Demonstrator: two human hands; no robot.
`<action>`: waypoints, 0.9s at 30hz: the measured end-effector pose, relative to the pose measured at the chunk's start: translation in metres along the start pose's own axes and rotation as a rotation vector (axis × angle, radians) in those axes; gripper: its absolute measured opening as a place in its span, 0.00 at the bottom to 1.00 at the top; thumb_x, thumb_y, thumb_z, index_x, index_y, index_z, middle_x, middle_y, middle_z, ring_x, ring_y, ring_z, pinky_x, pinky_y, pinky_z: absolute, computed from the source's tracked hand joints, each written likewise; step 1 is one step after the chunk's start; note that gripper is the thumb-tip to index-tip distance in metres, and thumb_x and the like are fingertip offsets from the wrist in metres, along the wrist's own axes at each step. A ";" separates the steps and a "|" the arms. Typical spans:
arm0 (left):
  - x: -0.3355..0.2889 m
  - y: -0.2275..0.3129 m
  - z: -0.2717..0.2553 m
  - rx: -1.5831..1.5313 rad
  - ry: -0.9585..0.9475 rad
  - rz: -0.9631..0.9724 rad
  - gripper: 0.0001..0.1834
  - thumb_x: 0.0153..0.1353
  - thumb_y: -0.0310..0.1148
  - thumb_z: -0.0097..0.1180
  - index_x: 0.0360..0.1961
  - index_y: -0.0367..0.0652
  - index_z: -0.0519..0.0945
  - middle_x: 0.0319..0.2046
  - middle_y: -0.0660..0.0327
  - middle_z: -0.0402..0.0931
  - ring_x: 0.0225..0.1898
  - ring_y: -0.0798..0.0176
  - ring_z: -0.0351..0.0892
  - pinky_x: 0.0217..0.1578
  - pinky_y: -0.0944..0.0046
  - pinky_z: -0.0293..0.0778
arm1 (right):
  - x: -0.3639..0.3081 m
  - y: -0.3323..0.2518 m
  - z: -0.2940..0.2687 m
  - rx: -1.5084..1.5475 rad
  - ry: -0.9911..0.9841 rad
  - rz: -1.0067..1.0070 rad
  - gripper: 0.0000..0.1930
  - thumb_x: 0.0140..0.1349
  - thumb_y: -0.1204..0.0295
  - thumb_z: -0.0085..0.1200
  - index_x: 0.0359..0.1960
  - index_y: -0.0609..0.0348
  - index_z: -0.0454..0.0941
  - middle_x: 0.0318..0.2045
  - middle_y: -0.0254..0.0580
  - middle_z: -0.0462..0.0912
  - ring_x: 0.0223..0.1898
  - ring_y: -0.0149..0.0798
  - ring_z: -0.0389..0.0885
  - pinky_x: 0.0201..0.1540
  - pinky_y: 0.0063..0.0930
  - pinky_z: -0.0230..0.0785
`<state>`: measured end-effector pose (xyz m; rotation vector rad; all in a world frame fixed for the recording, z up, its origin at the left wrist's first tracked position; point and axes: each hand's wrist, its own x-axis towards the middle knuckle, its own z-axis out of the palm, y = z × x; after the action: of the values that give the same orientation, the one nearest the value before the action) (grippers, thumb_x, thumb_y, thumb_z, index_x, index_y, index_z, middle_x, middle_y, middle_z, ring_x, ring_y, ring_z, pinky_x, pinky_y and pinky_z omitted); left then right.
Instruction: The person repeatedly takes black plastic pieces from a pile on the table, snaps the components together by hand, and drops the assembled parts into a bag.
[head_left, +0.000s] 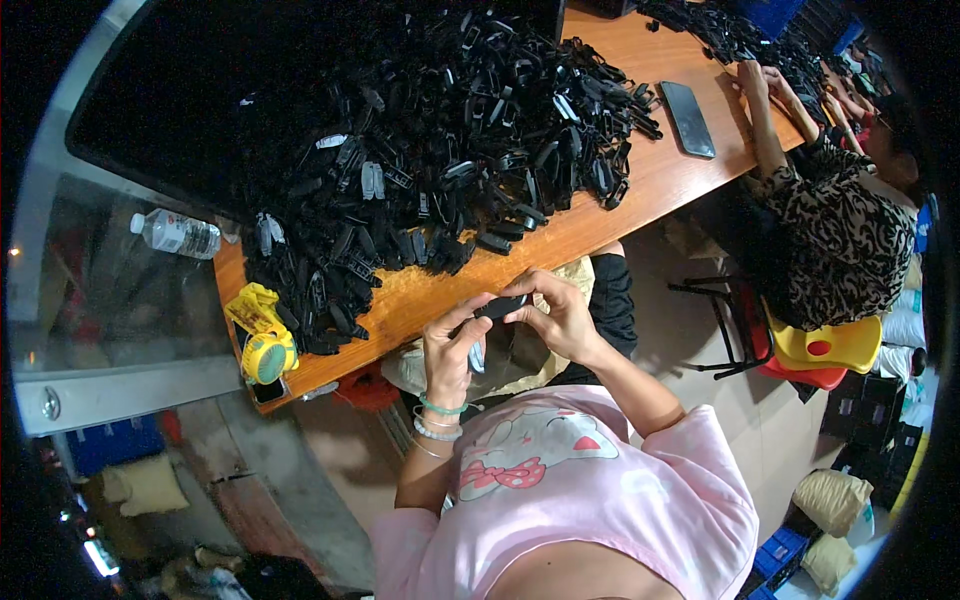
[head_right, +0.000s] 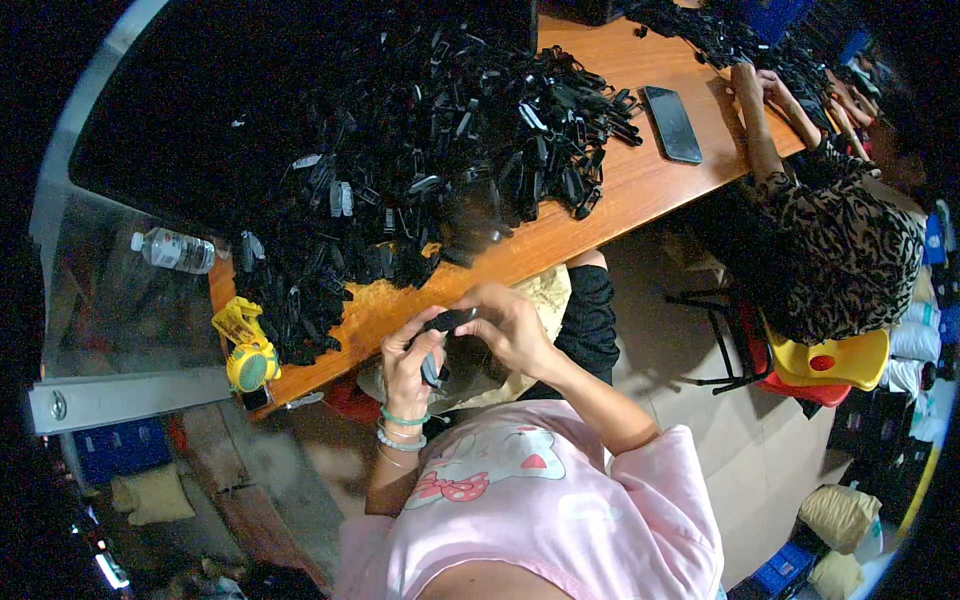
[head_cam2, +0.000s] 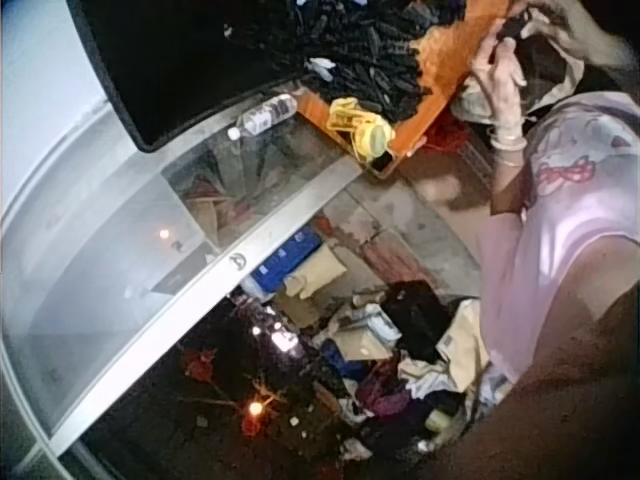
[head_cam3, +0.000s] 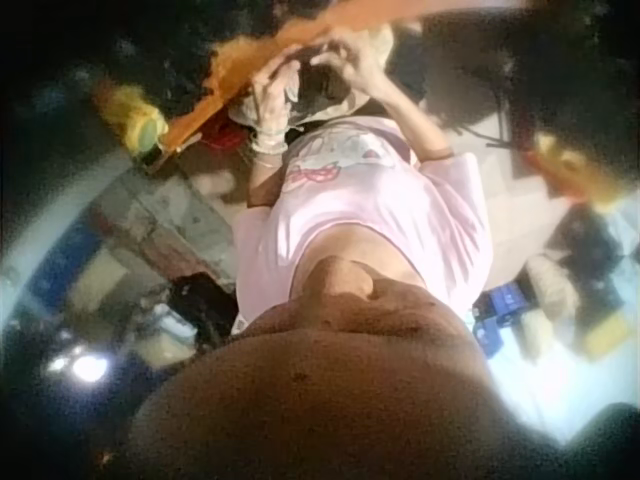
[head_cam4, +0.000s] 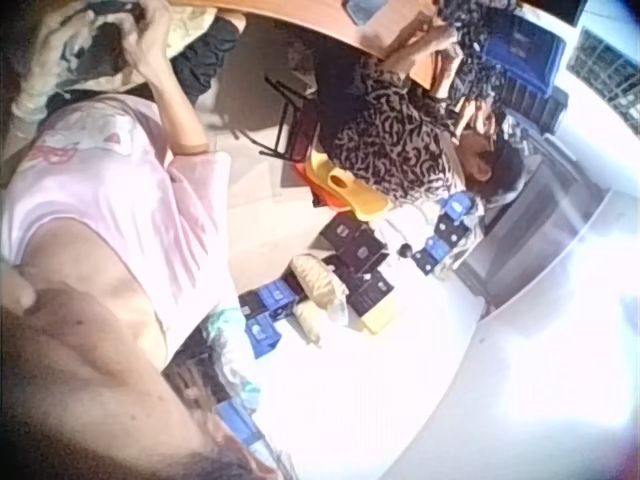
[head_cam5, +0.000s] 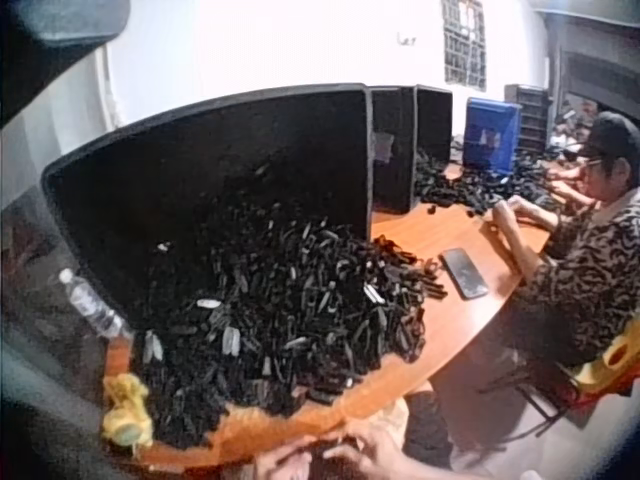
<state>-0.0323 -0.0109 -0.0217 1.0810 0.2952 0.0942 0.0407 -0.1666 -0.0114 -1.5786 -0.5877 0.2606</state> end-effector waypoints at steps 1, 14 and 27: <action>0.001 0.000 -0.001 -0.045 0.009 -0.018 0.13 0.55 0.24 0.57 0.43 0.36 0.79 0.18 0.69 0.71 0.14 0.78 0.62 0.15 0.77 0.55 | 0.003 -0.001 0.000 -0.059 -0.005 -0.052 0.15 0.48 0.76 0.64 0.39 0.62 0.77 0.31 0.38 0.78 0.31 0.31 0.74 0.35 0.23 0.66; -0.002 0.009 0.016 -0.288 0.147 -0.233 0.15 0.59 0.36 0.57 0.41 0.34 0.76 0.13 0.70 0.65 0.09 0.78 0.60 0.09 0.77 0.53 | 0.002 -0.007 0.007 -0.161 -0.013 -0.118 0.12 0.52 0.74 0.59 0.40 0.61 0.78 0.29 0.43 0.78 0.27 0.37 0.75 0.29 0.25 0.66; 0.006 0.006 0.009 -0.296 0.156 -0.266 0.12 0.61 0.30 0.54 0.44 0.37 0.76 0.14 0.70 0.67 0.09 0.77 0.58 0.09 0.76 0.53 | 0.010 -0.006 -0.005 -0.043 -0.219 -0.088 0.20 0.50 0.68 0.63 0.46 0.61 0.77 0.30 0.38 0.75 0.29 0.32 0.72 0.33 0.23 0.64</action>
<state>-0.0233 -0.0143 -0.0142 0.7350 0.5461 -0.0165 0.0507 -0.1655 -0.0036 -1.5719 -0.8355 0.3586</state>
